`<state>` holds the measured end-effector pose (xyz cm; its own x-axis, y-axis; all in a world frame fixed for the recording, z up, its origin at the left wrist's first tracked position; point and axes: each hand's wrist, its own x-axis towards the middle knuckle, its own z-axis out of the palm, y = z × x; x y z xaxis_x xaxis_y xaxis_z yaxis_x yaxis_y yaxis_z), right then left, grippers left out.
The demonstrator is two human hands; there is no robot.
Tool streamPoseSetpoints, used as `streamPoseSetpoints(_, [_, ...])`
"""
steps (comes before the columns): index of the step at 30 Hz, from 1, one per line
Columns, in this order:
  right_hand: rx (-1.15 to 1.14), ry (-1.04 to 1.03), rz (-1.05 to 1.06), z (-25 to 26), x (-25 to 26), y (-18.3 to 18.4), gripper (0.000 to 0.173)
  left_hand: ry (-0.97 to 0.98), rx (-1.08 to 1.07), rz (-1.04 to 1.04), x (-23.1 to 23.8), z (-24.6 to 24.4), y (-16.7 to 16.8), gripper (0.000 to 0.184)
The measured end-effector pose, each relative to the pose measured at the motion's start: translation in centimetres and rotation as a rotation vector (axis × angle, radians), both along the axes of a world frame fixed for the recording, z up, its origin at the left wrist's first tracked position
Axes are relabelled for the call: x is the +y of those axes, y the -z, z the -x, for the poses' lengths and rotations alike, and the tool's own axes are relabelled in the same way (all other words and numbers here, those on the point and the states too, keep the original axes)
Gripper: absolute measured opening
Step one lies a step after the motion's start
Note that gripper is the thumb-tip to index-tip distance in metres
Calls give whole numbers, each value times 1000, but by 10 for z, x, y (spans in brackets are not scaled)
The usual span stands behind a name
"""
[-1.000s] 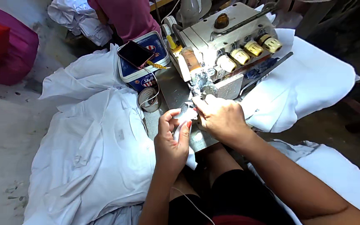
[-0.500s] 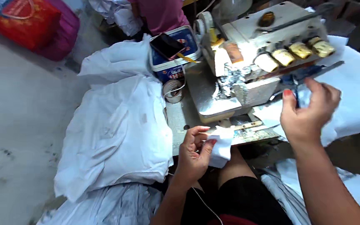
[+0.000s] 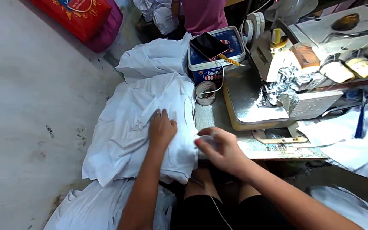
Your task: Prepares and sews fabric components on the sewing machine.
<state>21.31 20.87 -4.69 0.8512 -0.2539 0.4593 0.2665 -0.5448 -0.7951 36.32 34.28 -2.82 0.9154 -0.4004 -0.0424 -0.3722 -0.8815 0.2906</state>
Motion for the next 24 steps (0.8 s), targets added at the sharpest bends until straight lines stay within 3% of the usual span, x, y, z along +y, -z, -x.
streamPoseSetpoints(2, [156,-11,184,-38,16,-7,34,-60,-9,-174,-7,-30,1,52])
streamPoseSetpoints(5, [479,-44,356,-105,28,-16,41,-7,-100,-221,-5,-56,-4,50])
streamPoseSetpoints(7, [540,12,417,-142,28,-7,49,78,-263,-153,20,-76,-8,43])
streamPoseSetpoints(10, [526,44,449,-165,26,-8,34,246,-530,-121,89,-108,-44,36])
streamPoseSetpoints(11, [471,22,439,-165,26,-12,30,328,-525,-178,116,-119,-63,31])
streamPoseSetpoints(13, [373,-57,301,-161,28,-24,28,380,-260,-420,162,-139,-111,25])
streamPoseSetpoints(15, [241,-158,24,-153,36,-37,27,365,-68,-412,184,-153,-164,18])
streamPoseSetpoints(17, [122,-290,-253,-136,44,-54,22,291,-166,-65,171,-136,-209,22])
streamPoseSetpoints(18, [90,-342,-373,-126,46,-61,22,290,-270,122,158,-135,-218,27])
streamPoseSetpoints(20, [26,-361,-537,-99,40,-66,21,479,-484,384,123,-152,-213,31])
streamPoseSetpoints(21, [12,-326,-577,-83,33,-64,21,577,-539,401,93,-145,-207,34])
streamPoseSetpoints(22, [5,-267,-615,-65,24,-57,21,548,-560,386,50,-113,-198,35])
streamPoseSetpoints(24, [-12,-92,-693,-29,3,-33,19,583,-448,294,-23,-65,-179,30])
